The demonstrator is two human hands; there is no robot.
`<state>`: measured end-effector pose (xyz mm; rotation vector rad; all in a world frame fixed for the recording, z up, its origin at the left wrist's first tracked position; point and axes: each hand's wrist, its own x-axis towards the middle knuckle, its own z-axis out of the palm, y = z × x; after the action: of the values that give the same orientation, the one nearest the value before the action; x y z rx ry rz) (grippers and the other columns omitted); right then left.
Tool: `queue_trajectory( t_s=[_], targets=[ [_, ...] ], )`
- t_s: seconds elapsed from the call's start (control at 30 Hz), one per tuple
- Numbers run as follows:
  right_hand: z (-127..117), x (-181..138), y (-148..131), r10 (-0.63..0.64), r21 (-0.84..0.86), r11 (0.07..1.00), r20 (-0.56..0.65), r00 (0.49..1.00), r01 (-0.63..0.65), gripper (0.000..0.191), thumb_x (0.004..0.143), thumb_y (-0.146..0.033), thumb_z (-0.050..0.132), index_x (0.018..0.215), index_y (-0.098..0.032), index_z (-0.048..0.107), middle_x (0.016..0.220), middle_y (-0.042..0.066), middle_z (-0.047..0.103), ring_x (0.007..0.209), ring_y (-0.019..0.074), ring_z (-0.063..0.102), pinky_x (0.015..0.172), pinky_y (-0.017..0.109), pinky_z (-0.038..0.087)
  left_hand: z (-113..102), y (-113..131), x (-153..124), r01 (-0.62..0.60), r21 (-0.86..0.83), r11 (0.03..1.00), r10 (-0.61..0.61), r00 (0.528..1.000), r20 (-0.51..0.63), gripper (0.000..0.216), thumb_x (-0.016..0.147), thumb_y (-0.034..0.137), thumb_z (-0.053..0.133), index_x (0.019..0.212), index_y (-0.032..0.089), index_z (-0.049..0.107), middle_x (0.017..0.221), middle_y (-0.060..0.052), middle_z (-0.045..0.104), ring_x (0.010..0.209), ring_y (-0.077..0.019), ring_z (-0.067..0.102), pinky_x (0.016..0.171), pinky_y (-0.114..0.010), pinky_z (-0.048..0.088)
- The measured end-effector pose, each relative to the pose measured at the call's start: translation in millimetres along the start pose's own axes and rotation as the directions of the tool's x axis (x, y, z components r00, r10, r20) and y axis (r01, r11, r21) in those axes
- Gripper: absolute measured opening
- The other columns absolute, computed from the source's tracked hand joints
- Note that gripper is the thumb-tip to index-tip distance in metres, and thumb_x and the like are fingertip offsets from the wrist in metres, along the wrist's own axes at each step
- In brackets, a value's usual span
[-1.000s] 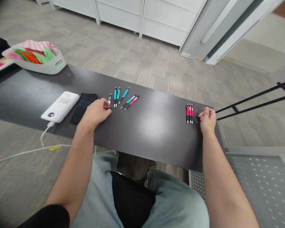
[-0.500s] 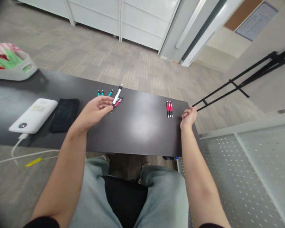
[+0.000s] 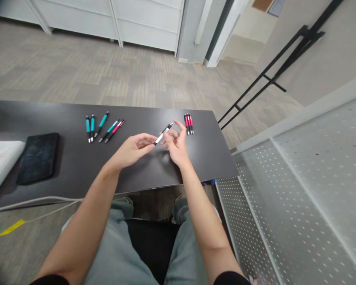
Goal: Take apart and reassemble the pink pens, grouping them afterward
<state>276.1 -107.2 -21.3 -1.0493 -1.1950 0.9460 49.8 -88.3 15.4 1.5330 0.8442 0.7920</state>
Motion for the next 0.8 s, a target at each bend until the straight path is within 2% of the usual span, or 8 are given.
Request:
queue_trajectory(
  t_s=[0.1, 0.17, 0.23, 0.33, 0.47, 0.6, 0.8],
  targets=[
    [-8, 0, 3, 0.006, -0.017, 1.000, -0.023, 1.000, -0.006, 0.081, 0.103, -0.083, 0.094, 0.161, -0.044, 0.053, 0.108, 0.000, 0.083, 0.080, 0.0247, 0.077, 0.066, 0.041, 0.066, 11, -3, 3, 0.005, -0.023, 1.000, -0.003, 0.999, 0.049, 0.041, 0.094, 0.050, 0.091, 0.126, 0.023, 0.089, 0.122, -0.012, 0.094, 0.107, -0.0313, 0.088, 0.106, -0.048, 0.070],
    [-13, 2, 5, -0.002, 0.011, 1.000, -0.049, 0.999, 0.003, 0.076, 0.103, -0.083, 0.094, 0.156, -0.044, 0.057, 0.103, -0.001, 0.080, 0.078, 0.0242, 0.074, 0.066, 0.042, 0.068, 12, -5, 3, 0.017, -0.039, 0.999, -0.015, 0.998, 0.056, 0.043, 0.096, 0.056, 0.093, 0.126, 0.024, 0.088, 0.121, -0.012, 0.094, 0.106, -0.0307, 0.087, 0.103, -0.046, 0.070],
    [-18, 7, 8, -0.031, 0.047, 0.998, -0.092, 0.995, 0.036, 0.076, 0.102, -0.084, 0.094, 0.156, -0.044, 0.058, 0.098, -0.002, 0.076, 0.077, 0.0247, 0.074, 0.065, 0.042, 0.069, 7, -7, 2, 0.035, -0.029, 0.999, -0.035, 0.999, 0.000, 0.051, 0.098, 0.067, 0.095, 0.124, 0.025, 0.088, 0.116, -0.012, 0.093, 0.099, -0.0292, 0.085, 0.096, -0.044, 0.070],
    [-26, 14, 13, -0.082, 0.059, 0.994, -0.148, 0.986, 0.092, 0.071, 0.104, -0.083, 0.094, 0.154, -0.045, 0.061, 0.096, -0.002, 0.072, 0.080, 0.0248, 0.075, 0.066, 0.042, 0.070, -3, -13, 1, 0.057, 0.038, 0.998, -0.051, 0.988, -0.147, 0.063, 0.099, 0.086, 0.092, 0.116, 0.025, 0.090, 0.107, -0.011, 0.091, 0.091, -0.0268, 0.081, 0.091, -0.041, 0.068],
    [-33, 19, 18, -0.115, 0.045, 0.992, -0.128, 0.985, 0.122, 0.067, 0.106, -0.085, 0.091, 0.152, -0.044, 0.063, 0.098, -0.001, 0.071, 0.085, 0.0245, 0.079, 0.071, 0.042, 0.074, -6, -18, 3, 0.066, 0.102, 0.993, -0.041, 0.971, -0.235, 0.079, 0.098, 0.104, 0.085, 0.107, 0.026, 0.090, 0.101, -0.011, 0.088, 0.087, -0.0258, 0.078, 0.088, -0.040, 0.065],
    [-32, 16, 21, -0.093, 0.002, 0.996, -0.094, 0.991, 0.094, 0.074, 0.107, -0.092, 0.086, 0.157, -0.044, 0.064, 0.105, 0.002, 0.073, 0.100, 0.0288, 0.085, 0.078, 0.046, 0.078, 1, -15, 5, 0.040, 0.174, 0.984, 0.005, 0.968, -0.251, 0.079, 0.102, 0.104, 0.081, 0.104, 0.025, 0.089, 0.103, -0.010, 0.089, 0.090, -0.0255, 0.079, 0.090, -0.039, 0.066],
    [-38, 9, 21, -0.048, 0.022, 0.998, -0.150, 0.987, 0.052, 0.073, 0.109, -0.088, 0.088, 0.163, -0.048, 0.061, 0.124, 0.002, 0.084, 0.080, 0.0200, 0.079, 0.075, 0.043, 0.077, 6, -8, 4, 0.051, 0.253, 0.966, 0.013, 0.969, -0.247, 0.075, 0.109, 0.099, 0.076, 0.105, 0.025, 0.088, 0.101, -0.009, 0.090, 0.088, -0.0249, 0.080, 0.087, -0.038, 0.065]
  ],
)
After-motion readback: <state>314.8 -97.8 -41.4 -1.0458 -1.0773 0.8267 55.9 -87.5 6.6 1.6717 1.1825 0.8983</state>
